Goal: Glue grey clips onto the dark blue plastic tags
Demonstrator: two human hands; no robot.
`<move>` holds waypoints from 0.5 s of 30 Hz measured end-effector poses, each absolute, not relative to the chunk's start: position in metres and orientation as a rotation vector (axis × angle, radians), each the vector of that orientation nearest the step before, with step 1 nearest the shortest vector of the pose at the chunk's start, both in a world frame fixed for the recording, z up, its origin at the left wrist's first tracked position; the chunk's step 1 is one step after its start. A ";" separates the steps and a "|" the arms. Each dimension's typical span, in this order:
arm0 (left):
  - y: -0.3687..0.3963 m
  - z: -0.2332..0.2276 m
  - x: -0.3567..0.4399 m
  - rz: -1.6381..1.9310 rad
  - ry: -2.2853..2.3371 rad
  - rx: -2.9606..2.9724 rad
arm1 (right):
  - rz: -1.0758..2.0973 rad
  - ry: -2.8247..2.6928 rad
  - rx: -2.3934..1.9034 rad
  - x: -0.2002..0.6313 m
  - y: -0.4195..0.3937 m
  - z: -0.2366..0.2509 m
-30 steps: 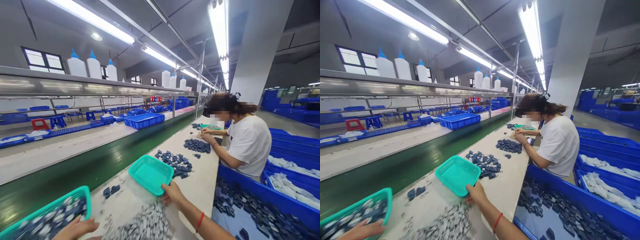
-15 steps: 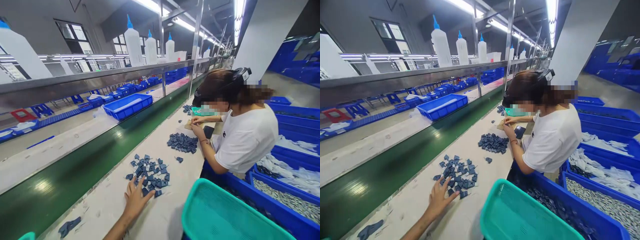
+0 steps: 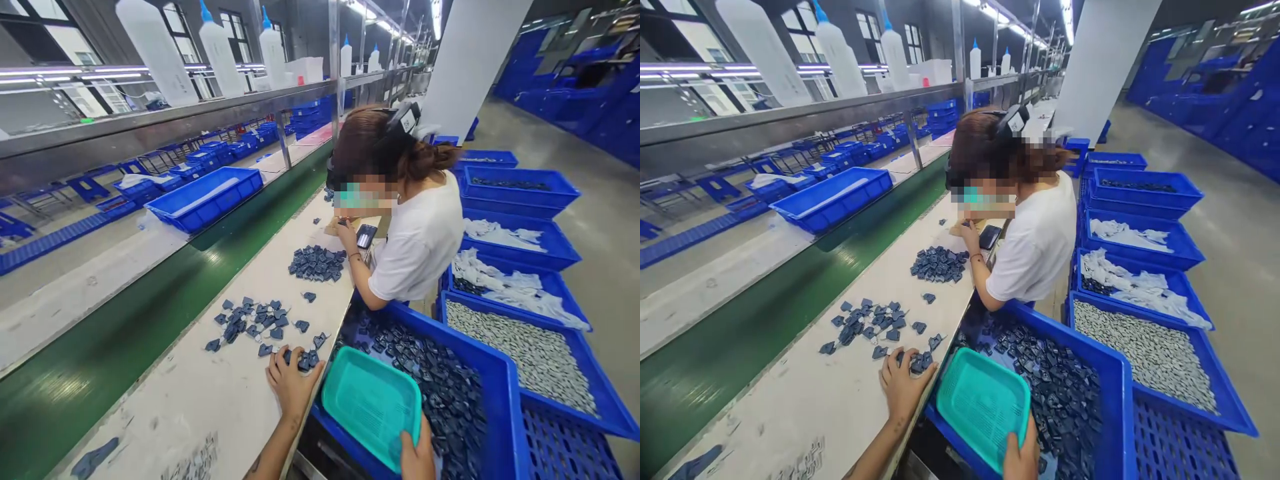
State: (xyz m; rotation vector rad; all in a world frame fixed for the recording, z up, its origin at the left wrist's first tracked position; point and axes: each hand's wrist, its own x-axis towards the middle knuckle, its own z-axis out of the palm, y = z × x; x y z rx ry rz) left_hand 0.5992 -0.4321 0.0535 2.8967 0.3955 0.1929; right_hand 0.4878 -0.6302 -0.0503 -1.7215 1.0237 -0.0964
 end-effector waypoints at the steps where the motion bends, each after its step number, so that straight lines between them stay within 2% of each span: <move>1: -0.438 0.052 0.598 0.212 0.365 2.897 | -0.100 1.011 -1.703 0.493 -0.622 -0.054; 6: -0.473 0.043 0.589 0.217 0.084 2.846 | -0.120 0.948 -1.631 0.509 -0.589 -0.052; 11: -0.519 0.033 0.560 0.087 -0.345 2.659 | -0.101 0.953 -1.619 0.506 -0.594 -0.045; 15: -0.513 0.041 0.557 0.115 -0.445 2.575 | -0.060 0.945 -1.641 0.501 -0.607 -0.047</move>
